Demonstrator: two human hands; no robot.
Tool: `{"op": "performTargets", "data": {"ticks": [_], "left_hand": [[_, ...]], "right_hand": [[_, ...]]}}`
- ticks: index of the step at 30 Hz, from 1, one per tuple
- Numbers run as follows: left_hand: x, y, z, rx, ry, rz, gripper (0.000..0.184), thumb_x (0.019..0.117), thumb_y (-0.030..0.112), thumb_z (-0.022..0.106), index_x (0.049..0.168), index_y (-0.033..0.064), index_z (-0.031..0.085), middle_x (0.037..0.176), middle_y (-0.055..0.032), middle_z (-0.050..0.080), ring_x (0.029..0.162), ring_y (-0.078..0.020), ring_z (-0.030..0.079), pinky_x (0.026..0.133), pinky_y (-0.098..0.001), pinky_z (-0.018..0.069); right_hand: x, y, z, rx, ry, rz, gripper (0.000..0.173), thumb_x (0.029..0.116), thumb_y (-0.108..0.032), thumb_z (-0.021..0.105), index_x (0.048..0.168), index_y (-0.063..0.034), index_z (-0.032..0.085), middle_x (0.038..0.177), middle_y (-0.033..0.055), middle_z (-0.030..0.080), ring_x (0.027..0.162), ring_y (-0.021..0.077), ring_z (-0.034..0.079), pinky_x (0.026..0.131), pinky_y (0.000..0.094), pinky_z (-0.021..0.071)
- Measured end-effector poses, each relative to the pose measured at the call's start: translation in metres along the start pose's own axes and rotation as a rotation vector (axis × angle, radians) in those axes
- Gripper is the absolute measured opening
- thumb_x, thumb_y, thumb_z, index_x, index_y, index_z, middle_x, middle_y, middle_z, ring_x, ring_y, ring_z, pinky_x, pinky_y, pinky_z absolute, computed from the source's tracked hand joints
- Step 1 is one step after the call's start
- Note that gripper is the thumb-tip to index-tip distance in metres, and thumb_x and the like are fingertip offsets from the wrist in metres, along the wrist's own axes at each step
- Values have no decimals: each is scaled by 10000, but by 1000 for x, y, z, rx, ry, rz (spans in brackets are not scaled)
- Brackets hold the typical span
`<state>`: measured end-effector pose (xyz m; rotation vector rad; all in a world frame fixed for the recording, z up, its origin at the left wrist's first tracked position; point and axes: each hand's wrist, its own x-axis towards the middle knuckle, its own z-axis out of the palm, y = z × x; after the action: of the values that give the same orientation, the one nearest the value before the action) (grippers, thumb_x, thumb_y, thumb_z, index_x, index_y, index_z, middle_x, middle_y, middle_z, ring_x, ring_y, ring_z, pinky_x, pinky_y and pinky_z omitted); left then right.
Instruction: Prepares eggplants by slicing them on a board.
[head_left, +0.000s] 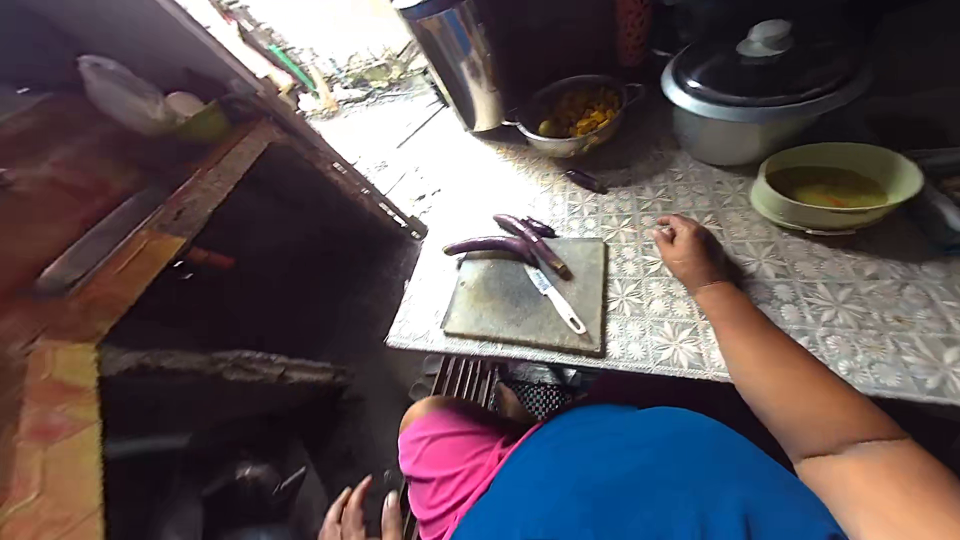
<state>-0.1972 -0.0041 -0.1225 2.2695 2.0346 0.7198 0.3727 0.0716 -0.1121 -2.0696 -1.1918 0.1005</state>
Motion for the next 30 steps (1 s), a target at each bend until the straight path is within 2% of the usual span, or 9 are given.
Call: {"op": "performTargets", "data": {"ticks": [4,7,11,15,18,24,28,30], "left_hand": [[27,19,-31,-12,124,6,549,971,339,558,1301,-96,614,1394,-393,506,1295,-575,489,1008,-661,443],[56,37,-56,-4,192,48,537,974,354,562,1316,-56,621,1419,-359,505,1306,-514,508,981,-594,492],[93,64,-79,12,240,125,540,986,382,559,1348,-14,614,1463,-331,474,1326,-472,498,1019,-574,470],[126,90,-87,-52,217,179,506,976,340,598,1397,57,594,1539,-251,413,1402,-399,429,1048,-533,465],[147,110,-82,-57,207,268,487,979,340,600,1376,58,610,1530,-253,420,1390,-396,435,1048,-515,460],[183,132,-49,-66,95,395,435,956,307,643,1312,57,657,1498,-235,473,1398,-429,418,1134,-569,358],[211,139,-14,-137,-19,441,401,923,246,711,1280,64,685,1463,-222,518,1369,-431,456,1109,-573,399],[225,145,3,-177,-87,465,387,904,215,743,1254,56,696,1433,-219,542,1335,-420,491,1086,-564,428]], "right_hand": [[-3,2,1,-16,-13,-68,332,1050,-211,569,1255,32,664,1098,291,686,1009,470,670,901,654,502],[-5,2,-1,-16,-40,-77,354,1059,-230,552,1268,36,654,1108,315,673,1032,496,653,920,684,473],[-5,5,-7,15,-63,-53,351,1051,-235,569,1256,36,658,1106,324,668,1041,507,644,932,694,459],[-5,5,-7,33,-60,-45,332,1042,-190,573,1245,61,653,1087,338,662,1024,514,640,930,692,451],[-5,5,-8,34,-39,-53,321,1038,-173,578,1230,72,658,1062,330,666,1002,508,644,917,686,456],[-2,10,-3,3,-10,-92,299,1030,-173,574,1190,54,683,1001,299,679,921,472,659,854,667,477],[-3,8,1,-42,6,-129,310,1022,-185,572,1167,61,693,1002,299,679,917,457,662,856,644,488],[-4,5,1,-82,-13,-146,325,1023,-203,572,1178,55,695,1029,302,677,966,474,657,898,643,485]]}}
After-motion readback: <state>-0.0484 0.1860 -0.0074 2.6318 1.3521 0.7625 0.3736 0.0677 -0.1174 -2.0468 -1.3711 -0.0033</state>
